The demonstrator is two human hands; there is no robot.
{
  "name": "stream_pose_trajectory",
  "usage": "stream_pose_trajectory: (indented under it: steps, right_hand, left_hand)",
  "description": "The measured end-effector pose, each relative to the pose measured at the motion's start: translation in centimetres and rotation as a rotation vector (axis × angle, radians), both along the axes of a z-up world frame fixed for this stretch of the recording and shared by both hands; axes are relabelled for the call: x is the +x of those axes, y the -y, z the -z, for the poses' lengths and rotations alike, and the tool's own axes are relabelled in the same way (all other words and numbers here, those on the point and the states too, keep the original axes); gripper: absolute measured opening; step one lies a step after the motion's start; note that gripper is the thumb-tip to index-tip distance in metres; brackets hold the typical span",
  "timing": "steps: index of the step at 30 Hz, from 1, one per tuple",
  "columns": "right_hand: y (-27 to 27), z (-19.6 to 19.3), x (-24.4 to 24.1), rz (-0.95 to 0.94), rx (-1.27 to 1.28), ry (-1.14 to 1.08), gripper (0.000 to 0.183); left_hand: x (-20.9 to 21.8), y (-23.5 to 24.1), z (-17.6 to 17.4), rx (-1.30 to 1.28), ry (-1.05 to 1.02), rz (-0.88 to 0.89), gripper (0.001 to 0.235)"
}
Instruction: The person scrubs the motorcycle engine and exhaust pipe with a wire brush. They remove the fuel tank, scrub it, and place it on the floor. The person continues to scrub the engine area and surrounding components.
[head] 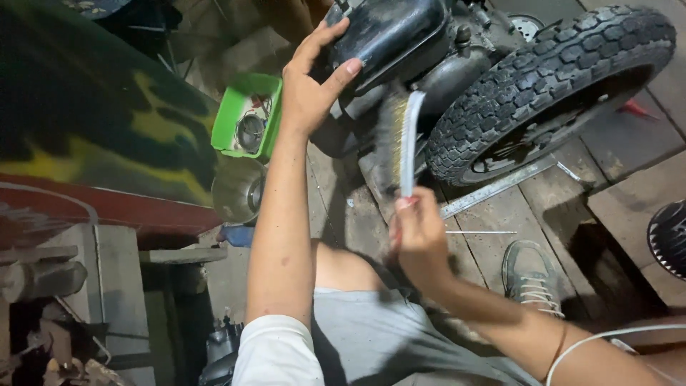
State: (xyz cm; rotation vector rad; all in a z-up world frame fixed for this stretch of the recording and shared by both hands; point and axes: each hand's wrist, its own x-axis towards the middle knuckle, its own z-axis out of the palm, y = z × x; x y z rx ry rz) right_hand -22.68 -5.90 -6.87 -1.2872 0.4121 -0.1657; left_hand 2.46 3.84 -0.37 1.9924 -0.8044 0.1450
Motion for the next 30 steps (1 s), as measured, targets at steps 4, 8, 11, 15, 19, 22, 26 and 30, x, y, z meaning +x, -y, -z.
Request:
stream_pose_trajectory:
  steps: [4,8,11,15,19,22,26,30]
  right_hand:
    - [1.7,-1.5,2.3,0.168,0.067,-0.112,0.019]
    - [0.1,2.0,0.6,0.016,-0.066,0.131,0.021]
    - [-0.1,3.1,0.6,-0.021,-0.09,0.101,0.018]
    - [0.4,2.8,2.1,0.089,-0.017,0.068,0.016]
    - [-1.4,5.6,0.9,-0.014,-0.145,0.059,0.024]
    - [0.0,6.7,1.6,0.035,-0.028,0.178,0.016]
    - [0.4,5.0,4.2,0.153,-0.088,0.002,0.024]
    - [-2.4,8.0,4.3,0.076,-0.254,-0.022,0.023]
  left_hand:
    - [0.0,-0.1,0.1,-0.016,0.019,0.008,0.047]
    - [-0.3,0.3,-0.3,-0.031,-0.032,0.002,0.049]
    - [-0.2,0.1,-0.1,0.0,-0.021,-0.034,0.049]
    - [-0.1,-0.1,0.2,-0.012,-0.003,-0.028,0.048]
    - [-0.1,-0.1,0.2,-0.022,0.02,-0.002,0.05]
    - [-0.2,0.0,0.0,-0.041,0.001,-0.005,0.048]
    - [-0.4,-0.1,0.0,-0.045,0.02,0.029,0.046]
    - [-0.2,0.1,0.0,-0.025,-0.005,0.002,0.049]
